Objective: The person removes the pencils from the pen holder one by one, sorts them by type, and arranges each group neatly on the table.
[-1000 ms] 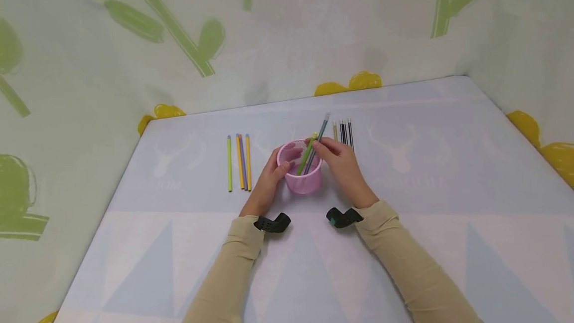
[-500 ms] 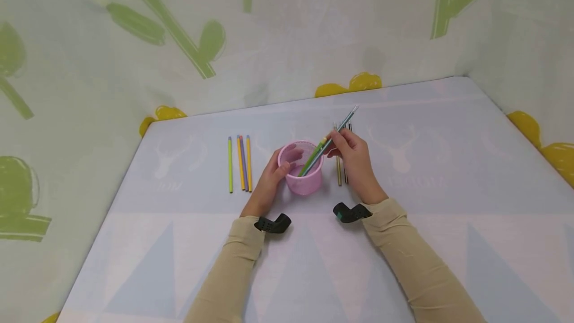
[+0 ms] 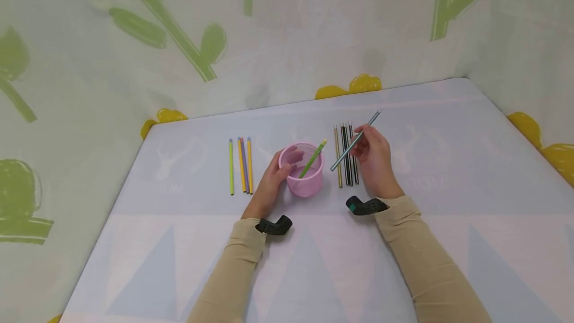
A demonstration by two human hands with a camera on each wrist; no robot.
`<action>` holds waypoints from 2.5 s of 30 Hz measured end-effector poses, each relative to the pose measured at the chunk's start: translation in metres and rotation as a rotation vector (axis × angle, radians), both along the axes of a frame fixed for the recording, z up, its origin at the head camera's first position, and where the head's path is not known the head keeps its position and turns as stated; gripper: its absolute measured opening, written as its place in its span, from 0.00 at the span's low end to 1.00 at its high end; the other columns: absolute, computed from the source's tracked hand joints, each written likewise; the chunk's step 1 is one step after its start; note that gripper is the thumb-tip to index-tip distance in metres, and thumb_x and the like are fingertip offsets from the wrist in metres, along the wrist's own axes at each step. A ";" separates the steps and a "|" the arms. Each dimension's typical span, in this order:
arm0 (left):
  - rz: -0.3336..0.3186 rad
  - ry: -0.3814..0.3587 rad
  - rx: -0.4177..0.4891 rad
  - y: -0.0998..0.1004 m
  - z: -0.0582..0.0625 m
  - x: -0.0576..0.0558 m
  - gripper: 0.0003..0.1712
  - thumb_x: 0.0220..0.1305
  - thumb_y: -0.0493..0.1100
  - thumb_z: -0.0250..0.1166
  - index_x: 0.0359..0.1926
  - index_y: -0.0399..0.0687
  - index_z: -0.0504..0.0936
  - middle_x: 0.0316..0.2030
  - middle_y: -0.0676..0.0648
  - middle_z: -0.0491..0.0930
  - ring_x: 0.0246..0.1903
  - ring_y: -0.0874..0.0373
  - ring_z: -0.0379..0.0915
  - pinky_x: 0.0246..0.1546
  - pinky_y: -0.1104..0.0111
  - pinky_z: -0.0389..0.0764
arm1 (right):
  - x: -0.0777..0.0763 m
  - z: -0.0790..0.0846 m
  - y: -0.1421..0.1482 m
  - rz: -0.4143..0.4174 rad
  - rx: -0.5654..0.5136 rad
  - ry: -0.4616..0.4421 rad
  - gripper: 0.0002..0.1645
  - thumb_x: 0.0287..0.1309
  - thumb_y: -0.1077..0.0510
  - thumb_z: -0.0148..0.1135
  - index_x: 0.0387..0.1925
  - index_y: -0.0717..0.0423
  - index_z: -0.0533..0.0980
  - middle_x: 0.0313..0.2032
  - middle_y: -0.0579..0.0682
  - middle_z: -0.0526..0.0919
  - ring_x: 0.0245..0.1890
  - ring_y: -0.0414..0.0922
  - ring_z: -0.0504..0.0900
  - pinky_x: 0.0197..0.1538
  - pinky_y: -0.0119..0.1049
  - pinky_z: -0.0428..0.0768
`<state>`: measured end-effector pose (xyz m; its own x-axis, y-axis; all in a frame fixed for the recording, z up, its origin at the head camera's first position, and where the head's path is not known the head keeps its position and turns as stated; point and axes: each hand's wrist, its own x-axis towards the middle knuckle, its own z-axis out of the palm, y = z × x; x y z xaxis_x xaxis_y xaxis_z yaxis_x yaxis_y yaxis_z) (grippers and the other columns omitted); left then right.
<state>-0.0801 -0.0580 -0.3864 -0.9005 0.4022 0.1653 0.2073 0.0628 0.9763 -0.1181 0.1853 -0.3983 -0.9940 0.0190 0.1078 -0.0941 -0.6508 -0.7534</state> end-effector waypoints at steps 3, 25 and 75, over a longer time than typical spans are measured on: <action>0.002 0.000 0.000 0.001 0.001 0.000 0.29 0.65 0.55 0.46 0.63 0.50 0.57 0.59 0.45 0.65 0.59 0.54 0.58 0.58 0.64 0.59 | -0.002 -0.003 0.007 -0.010 -0.032 -0.060 0.13 0.62 0.53 0.50 0.33 0.61 0.68 0.22 0.50 0.70 0.21 0.42 0.66 0.24 0.30 0.67; 0.018 -0.005 -0.031 0.001 0.001 0.001 0.29 0.65 0.56 0.45 0.64 0.50 0.57 0.59 0.45 0.65 0.59 0.55 0.58 0.58 0.64 0.59 | -0.003 -0.012 0.029 -0.026 0.935 -0.120 0.27 0.64 0.42 0.41 0.44 0.63 0.68 0.24 0.50 0.71 0.17 0.41 0.64 0.17 0.33 0.63; 0.037 -0.057 0.052 -0.004 -0.007 -0.002 0.29 0.62 0.46 0.54 0.63 0.52 0.58 0.60 0.47 0.63 0.61 0.57 0.55 0.59 0.60 0.57 | -0.003 -0.019 0.012 -0.043 0.869 0.060 0.26 0.62 0.44 0.46 0.54 0.56 0.68 0.41 0.56 0.74 0.31 0.47 0.73 0.27 0.28 0.75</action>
<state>-0.0819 -0.0622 -0.3929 -0.9230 0.3609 0.1332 0.1499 0.0184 0.9885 -0.1206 0.1975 -0.4176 -0.9865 -0.0571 0.1538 -0.1610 0.1576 -0.9743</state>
